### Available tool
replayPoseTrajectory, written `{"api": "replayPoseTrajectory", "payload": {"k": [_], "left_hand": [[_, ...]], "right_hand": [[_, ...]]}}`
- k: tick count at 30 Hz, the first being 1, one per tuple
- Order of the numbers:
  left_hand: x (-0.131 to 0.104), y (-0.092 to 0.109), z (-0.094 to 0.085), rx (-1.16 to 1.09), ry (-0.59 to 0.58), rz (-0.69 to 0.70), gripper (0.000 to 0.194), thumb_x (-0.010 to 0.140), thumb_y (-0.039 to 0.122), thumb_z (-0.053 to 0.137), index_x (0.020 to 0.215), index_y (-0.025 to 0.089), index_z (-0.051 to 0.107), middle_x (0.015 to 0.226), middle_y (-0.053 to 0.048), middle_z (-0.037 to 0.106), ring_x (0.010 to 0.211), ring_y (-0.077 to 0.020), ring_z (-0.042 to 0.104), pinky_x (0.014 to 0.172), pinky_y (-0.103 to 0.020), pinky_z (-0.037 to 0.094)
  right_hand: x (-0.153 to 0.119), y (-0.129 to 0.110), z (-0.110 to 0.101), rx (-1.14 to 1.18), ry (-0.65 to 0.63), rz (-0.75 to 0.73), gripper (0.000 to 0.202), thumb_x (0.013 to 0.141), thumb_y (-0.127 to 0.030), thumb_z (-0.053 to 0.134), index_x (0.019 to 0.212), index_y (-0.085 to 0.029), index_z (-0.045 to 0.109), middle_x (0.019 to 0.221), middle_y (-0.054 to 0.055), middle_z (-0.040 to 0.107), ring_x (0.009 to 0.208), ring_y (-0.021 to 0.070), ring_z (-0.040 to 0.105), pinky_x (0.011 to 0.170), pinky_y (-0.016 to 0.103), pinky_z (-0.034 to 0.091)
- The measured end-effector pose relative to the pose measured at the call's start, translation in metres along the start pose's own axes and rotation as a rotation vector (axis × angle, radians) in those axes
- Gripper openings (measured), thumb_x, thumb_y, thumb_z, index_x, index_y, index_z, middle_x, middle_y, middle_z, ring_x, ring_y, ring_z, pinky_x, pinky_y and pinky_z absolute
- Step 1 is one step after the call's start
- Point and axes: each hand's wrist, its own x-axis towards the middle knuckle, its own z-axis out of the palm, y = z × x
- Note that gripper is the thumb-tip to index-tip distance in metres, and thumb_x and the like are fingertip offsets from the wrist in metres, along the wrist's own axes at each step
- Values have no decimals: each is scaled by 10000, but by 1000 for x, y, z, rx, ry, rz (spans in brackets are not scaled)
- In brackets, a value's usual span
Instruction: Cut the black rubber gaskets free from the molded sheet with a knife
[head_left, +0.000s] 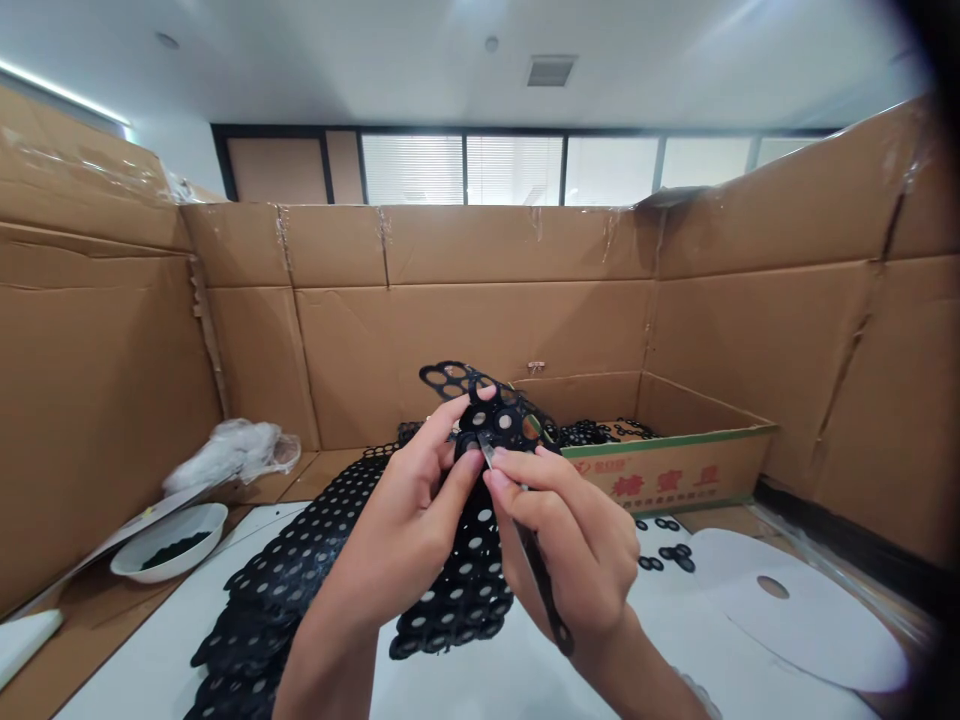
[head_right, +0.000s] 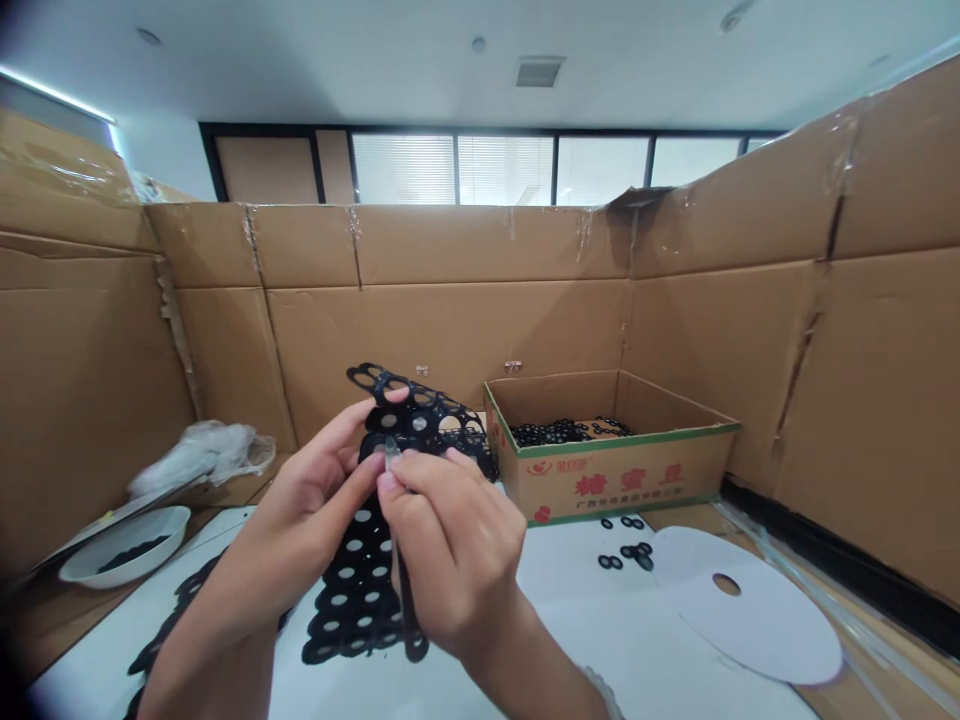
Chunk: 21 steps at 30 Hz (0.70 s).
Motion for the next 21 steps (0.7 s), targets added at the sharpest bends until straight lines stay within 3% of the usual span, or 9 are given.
{"api": "replayPoseTrajectory", "payload": {"k": [4,7,10,15,21], "left_hand": [[-1,-8,-5,279,-68,98,459,977,313,445,1432,319,382,918,-1,670,806,-158,610,834,-296,492],[0,-12,-5,368,-80,129,454,980,307,437,1428,317,367,796,17,637,670,-142,553,754,-293,494],[3,-13,-1,291,-58,104,466,970,315,466,1428,305,377,763,14,640,715,-153,579,777,-289,497],[8,-13,7,-65,-82,43,549,944,277,537,1455,326,341,970,4,685,849,-123,616,859,-239,483],[10,-17,14,-24,-77,-8,577,952,359,513,1476,299,281,701,43,583,675,-121,512,771,-260,465]], "right_hand": [[-6,10,12,48,69,-16,159,780,25,641,830,-126,625,826,87,701,798,160,684,789,309,593],[-5,16,14,119,70,26,167,781,43,617,813,-121,616,821,99,684,779,153,666,706,278,585],[1,20,9,221,31,98,180,787,38,619,821,-139,613,845,86,692,805,147,664,703,283,570],[11,26,1,167,-11,89,159,799,-21,645,834,-172,608,1034,100,714,972,187,657,851,377,556],[0,40,5,120,-55,-117,194,841,13,552,968,-132,570,1129,189,690,1128,256,641,880,421,597]]}}
